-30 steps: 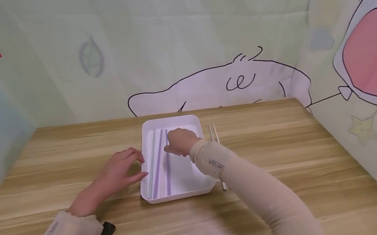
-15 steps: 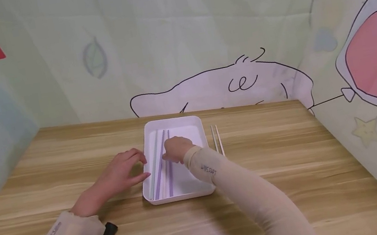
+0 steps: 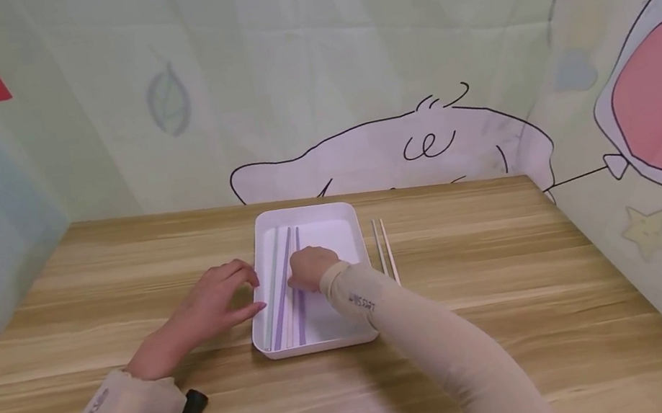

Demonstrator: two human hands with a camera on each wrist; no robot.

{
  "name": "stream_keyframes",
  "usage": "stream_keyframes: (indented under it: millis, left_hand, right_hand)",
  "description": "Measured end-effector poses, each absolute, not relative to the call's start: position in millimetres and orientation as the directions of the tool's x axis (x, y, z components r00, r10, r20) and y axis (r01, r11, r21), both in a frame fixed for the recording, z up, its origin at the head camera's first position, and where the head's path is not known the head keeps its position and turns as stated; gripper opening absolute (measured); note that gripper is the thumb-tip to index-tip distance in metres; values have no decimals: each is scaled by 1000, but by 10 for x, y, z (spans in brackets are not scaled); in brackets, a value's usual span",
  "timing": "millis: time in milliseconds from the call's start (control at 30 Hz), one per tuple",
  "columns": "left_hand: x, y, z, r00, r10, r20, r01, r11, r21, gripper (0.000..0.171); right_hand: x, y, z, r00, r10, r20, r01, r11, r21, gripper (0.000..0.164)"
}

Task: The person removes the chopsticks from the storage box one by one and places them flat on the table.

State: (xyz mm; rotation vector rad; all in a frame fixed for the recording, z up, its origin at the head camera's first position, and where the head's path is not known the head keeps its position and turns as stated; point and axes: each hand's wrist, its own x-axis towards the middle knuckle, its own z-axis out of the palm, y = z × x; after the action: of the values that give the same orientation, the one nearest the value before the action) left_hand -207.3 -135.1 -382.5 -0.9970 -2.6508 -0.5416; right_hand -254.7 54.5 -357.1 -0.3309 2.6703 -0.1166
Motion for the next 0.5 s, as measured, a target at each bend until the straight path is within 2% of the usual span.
stream_keyframes:
  millis: [500]
  left_hand:
    - [-2080, -1350, -3831, -726, 579, 371, 678, 693, 245, 31]
  right_hand:
    - [-2512, 509, -3595, -883, -219, -415, -199, 976, -91, 37]
